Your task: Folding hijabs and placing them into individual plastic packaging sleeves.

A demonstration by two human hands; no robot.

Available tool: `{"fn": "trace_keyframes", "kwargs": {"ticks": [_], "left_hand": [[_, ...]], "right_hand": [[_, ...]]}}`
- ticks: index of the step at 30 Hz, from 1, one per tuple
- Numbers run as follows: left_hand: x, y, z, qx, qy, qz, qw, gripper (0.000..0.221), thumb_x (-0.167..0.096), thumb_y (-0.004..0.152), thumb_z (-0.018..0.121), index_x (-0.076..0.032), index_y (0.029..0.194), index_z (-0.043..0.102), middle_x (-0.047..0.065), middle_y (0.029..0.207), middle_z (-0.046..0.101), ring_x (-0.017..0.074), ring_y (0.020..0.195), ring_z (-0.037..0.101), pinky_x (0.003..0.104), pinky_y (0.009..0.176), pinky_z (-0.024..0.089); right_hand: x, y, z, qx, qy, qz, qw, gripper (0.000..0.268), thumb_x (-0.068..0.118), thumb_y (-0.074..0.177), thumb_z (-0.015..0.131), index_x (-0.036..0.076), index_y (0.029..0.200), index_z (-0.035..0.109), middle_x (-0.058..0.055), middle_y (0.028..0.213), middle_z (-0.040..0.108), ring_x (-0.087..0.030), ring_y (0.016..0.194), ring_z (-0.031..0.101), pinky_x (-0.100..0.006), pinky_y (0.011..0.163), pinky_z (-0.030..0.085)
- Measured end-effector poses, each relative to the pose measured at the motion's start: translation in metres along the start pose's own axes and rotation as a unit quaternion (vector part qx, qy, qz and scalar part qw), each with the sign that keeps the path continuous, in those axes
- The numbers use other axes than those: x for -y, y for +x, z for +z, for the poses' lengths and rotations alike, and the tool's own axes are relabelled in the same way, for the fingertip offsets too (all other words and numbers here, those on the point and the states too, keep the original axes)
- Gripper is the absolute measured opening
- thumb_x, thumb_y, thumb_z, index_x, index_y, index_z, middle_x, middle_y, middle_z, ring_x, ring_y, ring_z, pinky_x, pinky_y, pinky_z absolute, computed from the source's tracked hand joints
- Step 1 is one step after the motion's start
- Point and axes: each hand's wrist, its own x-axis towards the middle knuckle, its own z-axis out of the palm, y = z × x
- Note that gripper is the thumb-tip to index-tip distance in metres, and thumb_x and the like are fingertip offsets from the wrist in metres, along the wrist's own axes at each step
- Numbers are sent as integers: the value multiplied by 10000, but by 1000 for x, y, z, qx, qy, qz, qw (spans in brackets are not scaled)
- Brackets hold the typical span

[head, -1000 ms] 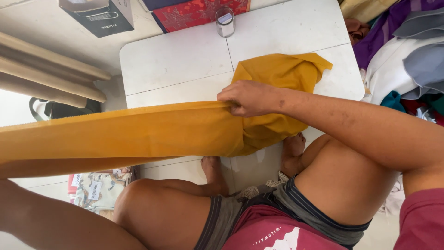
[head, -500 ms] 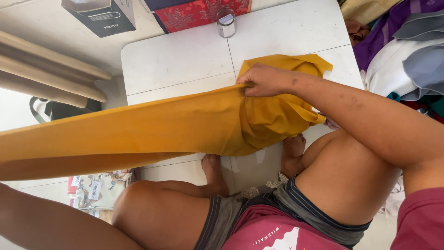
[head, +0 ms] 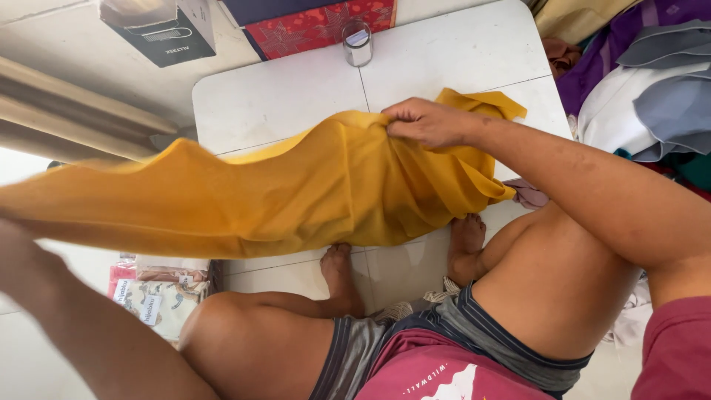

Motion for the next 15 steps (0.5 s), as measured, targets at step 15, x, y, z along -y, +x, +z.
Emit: {"fn": "trace_keyframes", "kwargs": {"ticks": [15], "left_hand": [[-289,-193,188,609,138,191,757,382,-440,909,736,-129,1118,660,134,873,712,423,899,701,512,774,550]], "right_hand": [[24,-5,19,77,56,-123,988,179,100,1032,541,100,1004,718,43,765,646,-101,725,541,-261,715,478]]}}
